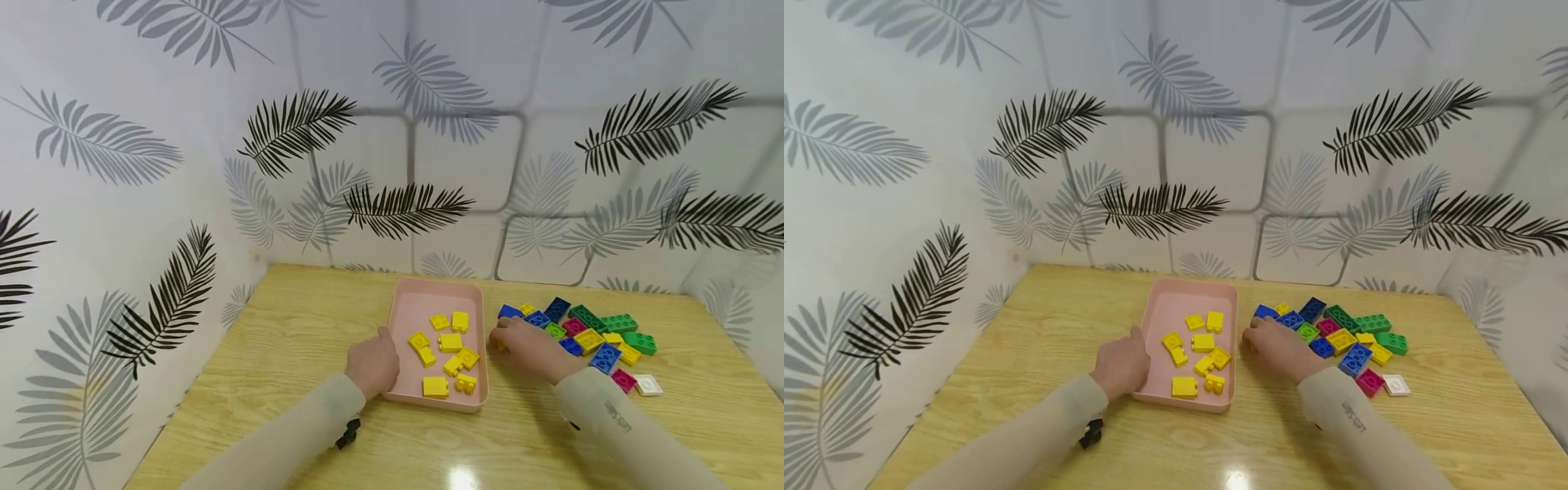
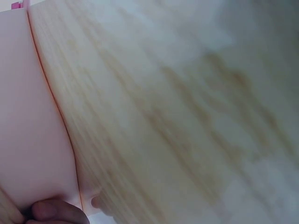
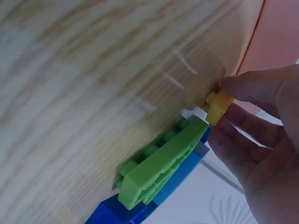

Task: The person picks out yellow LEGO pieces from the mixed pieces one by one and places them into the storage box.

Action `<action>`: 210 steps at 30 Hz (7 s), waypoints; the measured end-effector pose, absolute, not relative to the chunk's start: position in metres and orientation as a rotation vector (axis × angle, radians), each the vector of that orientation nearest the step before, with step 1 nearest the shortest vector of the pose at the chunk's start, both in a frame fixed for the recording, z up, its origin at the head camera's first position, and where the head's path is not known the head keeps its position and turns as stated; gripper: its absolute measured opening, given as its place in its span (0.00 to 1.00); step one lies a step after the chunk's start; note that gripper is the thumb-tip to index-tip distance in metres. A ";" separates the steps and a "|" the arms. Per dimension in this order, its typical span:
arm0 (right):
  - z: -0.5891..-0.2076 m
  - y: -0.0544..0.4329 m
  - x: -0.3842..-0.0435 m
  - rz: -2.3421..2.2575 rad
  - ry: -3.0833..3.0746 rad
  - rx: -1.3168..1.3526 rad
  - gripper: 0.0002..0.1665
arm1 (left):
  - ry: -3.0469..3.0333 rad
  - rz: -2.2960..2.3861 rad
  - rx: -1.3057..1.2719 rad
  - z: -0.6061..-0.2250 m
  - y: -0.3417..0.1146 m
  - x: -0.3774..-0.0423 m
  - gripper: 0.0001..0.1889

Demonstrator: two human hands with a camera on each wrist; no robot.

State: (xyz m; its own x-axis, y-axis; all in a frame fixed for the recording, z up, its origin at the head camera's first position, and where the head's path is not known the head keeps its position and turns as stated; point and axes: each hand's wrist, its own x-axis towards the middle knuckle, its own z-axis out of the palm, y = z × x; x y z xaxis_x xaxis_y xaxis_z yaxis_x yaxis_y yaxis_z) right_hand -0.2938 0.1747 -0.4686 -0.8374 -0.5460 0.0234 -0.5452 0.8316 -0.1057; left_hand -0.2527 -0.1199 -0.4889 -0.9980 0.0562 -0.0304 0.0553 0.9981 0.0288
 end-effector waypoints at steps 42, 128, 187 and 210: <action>-0.449 0.124 -0.300 -0.188 2.990 -1.093 0.08 | 3.085 0.057 0.035 -0.487 -0.118 -0.254 0.30; -0.461 0.300 -0.275 -0.166 3.146 -0.572 0.23 | 3.058 0.144 0.026 -0.487 -0.117 -0.253 0.27; -0.436 0.078 -0.248 -0.323 2.881 -1.241 0.17 | 3.049 0.090 0.022 -0.488 -0.118 -0.255 0.31; -0.456 0.048 -0.245 -0.286 2.766 -1.378 0.09 | 3.152 0.100 0.080 -0.493 -0.120 -0.253 0.23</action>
